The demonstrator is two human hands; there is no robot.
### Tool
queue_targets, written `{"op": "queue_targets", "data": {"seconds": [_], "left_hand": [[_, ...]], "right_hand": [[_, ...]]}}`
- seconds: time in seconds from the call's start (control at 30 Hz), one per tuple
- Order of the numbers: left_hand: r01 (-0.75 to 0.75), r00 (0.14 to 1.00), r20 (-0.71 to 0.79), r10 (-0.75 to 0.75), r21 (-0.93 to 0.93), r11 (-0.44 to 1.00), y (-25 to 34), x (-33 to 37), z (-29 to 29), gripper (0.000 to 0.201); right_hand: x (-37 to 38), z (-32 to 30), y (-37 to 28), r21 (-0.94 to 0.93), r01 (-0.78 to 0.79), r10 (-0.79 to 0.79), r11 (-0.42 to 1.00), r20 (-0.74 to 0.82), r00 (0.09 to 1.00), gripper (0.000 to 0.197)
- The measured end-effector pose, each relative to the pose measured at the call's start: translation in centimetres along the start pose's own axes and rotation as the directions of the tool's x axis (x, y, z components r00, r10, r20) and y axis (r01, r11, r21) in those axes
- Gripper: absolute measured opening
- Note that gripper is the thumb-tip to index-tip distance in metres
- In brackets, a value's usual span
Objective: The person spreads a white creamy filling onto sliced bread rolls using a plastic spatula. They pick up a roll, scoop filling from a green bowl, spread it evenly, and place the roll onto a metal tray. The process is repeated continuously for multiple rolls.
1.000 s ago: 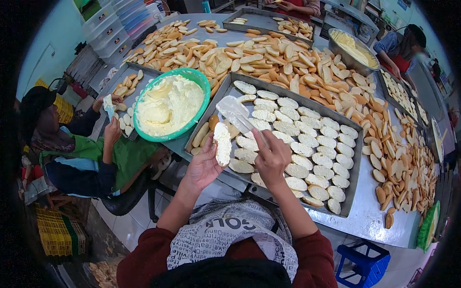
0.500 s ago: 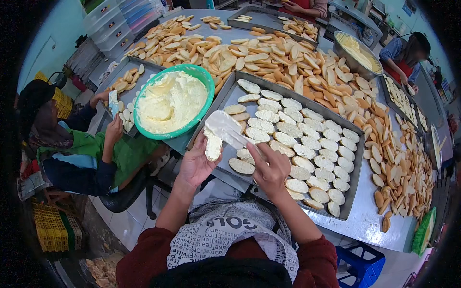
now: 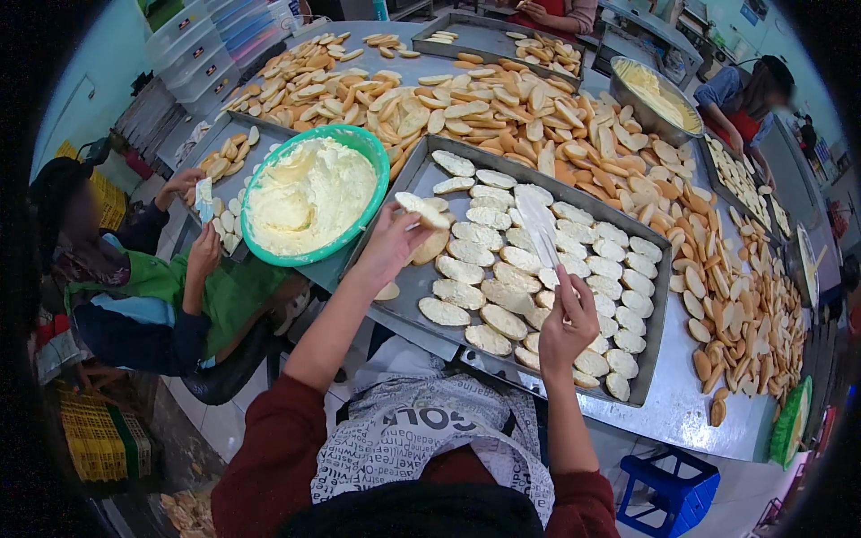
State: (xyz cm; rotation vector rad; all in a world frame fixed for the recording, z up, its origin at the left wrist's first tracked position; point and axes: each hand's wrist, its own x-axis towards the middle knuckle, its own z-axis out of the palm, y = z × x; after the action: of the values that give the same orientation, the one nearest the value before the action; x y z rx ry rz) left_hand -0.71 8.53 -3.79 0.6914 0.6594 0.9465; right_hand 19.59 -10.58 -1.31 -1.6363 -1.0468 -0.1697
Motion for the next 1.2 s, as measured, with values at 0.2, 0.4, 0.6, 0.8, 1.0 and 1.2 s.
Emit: {"op": "queue_targets", "data": {"seconds": [0.2,0.4,0.6,0.8,1.0,1.2], "left_hand": [[0.128,0.991,-0.047,-0.129,-0.030,0.991,-2.9,8.1,-0.4,0.013],[0.008,0.938,-0.321,0.129,0.394,0.919,-3.5,9.6,-0.5,0.050],[0.025,0.971,-0.180,0.155,0.725,0.688,-3.2,8.7,-0.7,0.056],[-0.050,0.950,0.022,0.311,0.995,0.085,-2.3,9.5,-1.3,0.046],[-0.113,0.880,0.219,0.422,0.959,-0.261,-2.5,10.7,-0.5,0.048],[-0.156,0.821,0.318,0.474,0.924,-0.349,-2.0,11.5,-0.8,0.044]], "right_hand": [[-1.0,-2.5,1.6,-0.002,-0.086,0.086,0.996,-0.039,0.996,0.030],[-1.3,-4.0,2.3,0.007,-0.184,0.184,0.983,-0.051,0.982,0.030],[-1.7,-3.9,2.5,0.028,-0.196,0.197,0.980,-0.037,0.980,0.030],[-1.7,-4.3,2.4,0.014,-0.220,0.220,0.975,-0.037,0.975,0.030],[-2.0,-4.5,2.5,0.026,-0.214,0.215,0.976,-0.049,0.975,0.030],[-1.9,-4.7,2.4,0.034,-0.223,0.224,0.974,-0.053,0.973,0.028]]}}
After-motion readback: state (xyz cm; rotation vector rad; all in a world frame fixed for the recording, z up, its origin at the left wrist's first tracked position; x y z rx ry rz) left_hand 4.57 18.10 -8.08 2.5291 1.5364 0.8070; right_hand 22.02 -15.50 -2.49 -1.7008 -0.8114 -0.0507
